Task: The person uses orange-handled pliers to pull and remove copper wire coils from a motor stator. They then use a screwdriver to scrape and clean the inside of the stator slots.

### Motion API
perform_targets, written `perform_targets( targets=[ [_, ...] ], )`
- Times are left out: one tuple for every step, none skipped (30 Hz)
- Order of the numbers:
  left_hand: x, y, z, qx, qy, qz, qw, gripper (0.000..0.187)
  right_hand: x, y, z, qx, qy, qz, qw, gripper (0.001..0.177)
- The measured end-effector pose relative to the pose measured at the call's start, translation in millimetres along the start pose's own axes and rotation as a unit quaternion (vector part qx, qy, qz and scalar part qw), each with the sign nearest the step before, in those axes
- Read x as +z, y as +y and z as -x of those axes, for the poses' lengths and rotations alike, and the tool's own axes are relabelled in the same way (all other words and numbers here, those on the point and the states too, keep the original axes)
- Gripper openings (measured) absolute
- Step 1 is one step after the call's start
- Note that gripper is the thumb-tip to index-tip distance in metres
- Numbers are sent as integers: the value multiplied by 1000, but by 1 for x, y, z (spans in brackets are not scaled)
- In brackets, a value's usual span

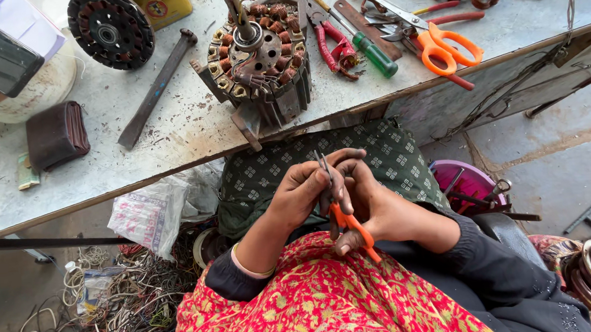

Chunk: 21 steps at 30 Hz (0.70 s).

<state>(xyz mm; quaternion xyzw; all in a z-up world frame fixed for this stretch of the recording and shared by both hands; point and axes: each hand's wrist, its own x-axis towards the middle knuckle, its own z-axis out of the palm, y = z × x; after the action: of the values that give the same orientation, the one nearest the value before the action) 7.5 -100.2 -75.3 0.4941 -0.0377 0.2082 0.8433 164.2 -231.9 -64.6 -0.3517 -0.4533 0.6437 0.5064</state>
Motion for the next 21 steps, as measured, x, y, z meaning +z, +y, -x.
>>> perform_targets(
  targets=[
    [3, 1, 0, -3, 5, 7, 1000, 41, 0, 1, 1, -17, -17, -10, 1000, 101],
    [5, 2, 0, -10, 5, 11, 1000, 41, 1, 2, 2, -6, -13, -17, 1000, 103],
    [7, 3, 1, -17, 5, 15, 1000, 40, 2, 4, 2, 6, -9, -23, 1000, 104],
    [9, 3, 1, -24, 5, 19, 1000, 40, 2, 5, 3, 17, -5, -30, 999, 106],
    [10, 2, 0, 11, 13, 39, 999, 41, 2, 6, 4, -14, -29, -54, 998, 106],
    [11, 1, -2, 46, 21, 60, 997, 42, 2, 6, 5, -45, -52, -78, 995, 106],
    [11, -1, -3, 81, 28, 80, 993, 43, 1, 7, 6, -76, -76, -102, 989, 105],
    [12, -2, -3, 87, 36, 51, 994, 43, 5, 9, 6, -79, -38, -90, 992, 103],
    [13, -4, -3, 93, 44, 21, 994, 44, 10, 14, 7, -82, 0, -77, 994, 100],
    [13, -5, -2, 97, 52, -8, 994, 44, 13, 17, 7, -85, 39, -67, 993, 98],
    [12, -6, -1, 117, 74, -29, 990, 44, 12, 17, 8, -106, 64, -29, 992, 84],
    [11, -7, 2, 136, 98, -48, 985, 44, 11, 18, 10, -125, 88, 7, 988, 70],
    [11, -7, 4, 155, 121, -68, 978, 44, 9, 18, 11, -144, 113, 44, 982, 57],
    [11, -8, 6, 158, 150, -62, 974, 42, 7, 18, 11, -140, 122, 56, 981, 54],
    [11, -8, 8, 162, 179, -55, 969, 40, 5, 18, 13, -137, 131, 67, 979, 52],
    [12, -9, 10, 165, 208, -47, 963, 38, 4, 19, 15, -132, 140, 79, 978, 49],
    [14, -11, 11, 173, 198, -58, 963, 35, 6, 21, 15, -104, 128, 70, 984, 55],
    [16, -12, 10, 182, 187, -69, 963, 33, 8, 23, 13, -75, 115, 62, 989, 60],
    [19, -13, 10, 190, 177, -80, 962, 31, 9, 24, 12, -47, 102, 54, 992, 66],
    [21, -13, 9, 201, 171, -126, 956, 30, 10, 25, 11, -51, 94, 55, 993, 66],
    [23, -12, 8, 212, 164, -171, 948, 28, 11, 27, 10, -54, 86, 56, 993, 66]
  ],
)
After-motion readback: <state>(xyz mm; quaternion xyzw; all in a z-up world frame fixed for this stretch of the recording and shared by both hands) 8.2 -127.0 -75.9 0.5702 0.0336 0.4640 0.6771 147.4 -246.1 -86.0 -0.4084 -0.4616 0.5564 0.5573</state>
